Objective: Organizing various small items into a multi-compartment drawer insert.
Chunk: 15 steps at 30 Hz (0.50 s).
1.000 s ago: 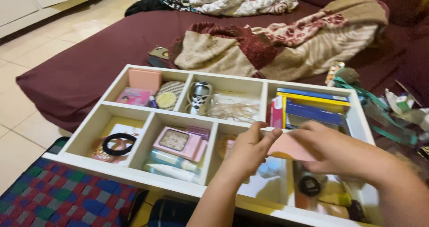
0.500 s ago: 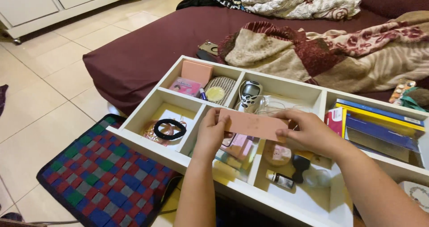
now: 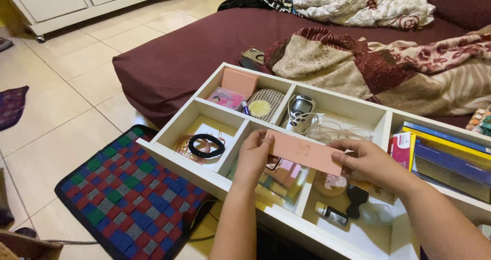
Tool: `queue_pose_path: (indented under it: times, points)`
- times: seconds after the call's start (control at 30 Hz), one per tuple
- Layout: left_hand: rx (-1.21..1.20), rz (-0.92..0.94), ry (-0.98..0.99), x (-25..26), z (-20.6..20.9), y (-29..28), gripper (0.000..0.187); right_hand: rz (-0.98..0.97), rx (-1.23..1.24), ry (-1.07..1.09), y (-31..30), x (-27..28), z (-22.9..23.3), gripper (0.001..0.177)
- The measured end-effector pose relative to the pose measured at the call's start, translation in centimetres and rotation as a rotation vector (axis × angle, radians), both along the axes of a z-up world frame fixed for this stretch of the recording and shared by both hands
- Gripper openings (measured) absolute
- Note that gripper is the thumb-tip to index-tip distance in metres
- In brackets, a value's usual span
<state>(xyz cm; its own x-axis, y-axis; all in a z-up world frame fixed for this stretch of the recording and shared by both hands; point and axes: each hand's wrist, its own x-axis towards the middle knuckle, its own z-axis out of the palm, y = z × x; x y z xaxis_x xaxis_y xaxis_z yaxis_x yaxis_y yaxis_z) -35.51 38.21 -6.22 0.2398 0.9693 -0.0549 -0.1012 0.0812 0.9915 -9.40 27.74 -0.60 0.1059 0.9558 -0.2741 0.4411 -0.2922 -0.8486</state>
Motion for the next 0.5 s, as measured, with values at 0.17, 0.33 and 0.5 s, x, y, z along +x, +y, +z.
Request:
queue_pose_path:
  times: [0.17,0.33,0.5]
  points:
    - [0.067,0.083,-0.247,-1.6,-1.6,2.1,0.042,0.034,0.05,0.138,1.4,-3.1,1.1,0.04]
    - [0.089,0.199,-0.318,-4.0,-1.3,5.4,0.058,0.015,0.101,0.269,5.3,-5.4,-0.1,0.037]
    - [0.292,0.294,0.059,-6.2,0.7,11.1,0.063,-0.077,0.251,0.198,10.4,-8.4,1.5,0.036]
